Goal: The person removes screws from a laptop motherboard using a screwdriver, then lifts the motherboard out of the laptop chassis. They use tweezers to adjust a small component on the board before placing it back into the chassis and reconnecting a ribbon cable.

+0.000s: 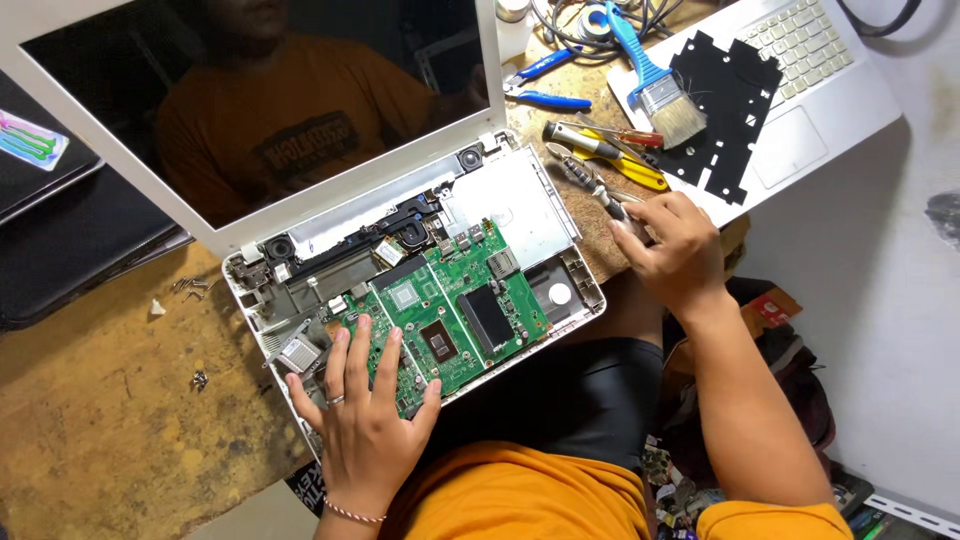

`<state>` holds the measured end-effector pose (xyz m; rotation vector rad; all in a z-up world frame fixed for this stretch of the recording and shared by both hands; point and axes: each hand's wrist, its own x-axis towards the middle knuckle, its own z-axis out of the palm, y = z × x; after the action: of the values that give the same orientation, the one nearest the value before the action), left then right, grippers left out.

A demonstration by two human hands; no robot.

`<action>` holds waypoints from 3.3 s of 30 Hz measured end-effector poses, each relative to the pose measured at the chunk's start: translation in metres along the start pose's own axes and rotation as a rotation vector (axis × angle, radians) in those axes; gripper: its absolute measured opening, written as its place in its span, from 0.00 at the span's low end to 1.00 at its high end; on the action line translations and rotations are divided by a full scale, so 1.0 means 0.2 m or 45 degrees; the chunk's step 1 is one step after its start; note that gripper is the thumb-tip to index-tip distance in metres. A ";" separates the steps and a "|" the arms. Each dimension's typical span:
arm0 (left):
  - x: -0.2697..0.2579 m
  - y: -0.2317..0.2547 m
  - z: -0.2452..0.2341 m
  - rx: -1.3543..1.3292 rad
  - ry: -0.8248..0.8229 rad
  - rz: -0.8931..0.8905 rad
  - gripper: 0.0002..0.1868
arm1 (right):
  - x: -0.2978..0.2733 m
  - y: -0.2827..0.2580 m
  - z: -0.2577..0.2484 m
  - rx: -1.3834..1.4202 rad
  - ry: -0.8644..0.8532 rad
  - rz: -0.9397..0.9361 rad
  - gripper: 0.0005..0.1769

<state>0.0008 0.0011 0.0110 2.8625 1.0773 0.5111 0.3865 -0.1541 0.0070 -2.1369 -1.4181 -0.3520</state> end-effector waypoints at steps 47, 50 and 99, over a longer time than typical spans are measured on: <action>-0.02 -0.06 0.01 -0.190 0.063 0.063 0.43 | 0.80 0.55 0.21 0.047 -0.197 0.078 0.07; -0.02 -0.06 0.00 -0.204 0.069 0.071 0.44 | 0.79 0.49 0.16 0.160 -0.002 -0.023 0.04; -0.09 -0.45 -0.22 -0.993 0.334 -0.401 0.18 | 0.29 -0.84 0.07 1.991 0.697 1.273 0.14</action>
<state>-0.0828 0.0553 0.0339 1.9533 1.0250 1.0220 0.2572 -0.0524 0.0736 -0.9705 0.0321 0.4351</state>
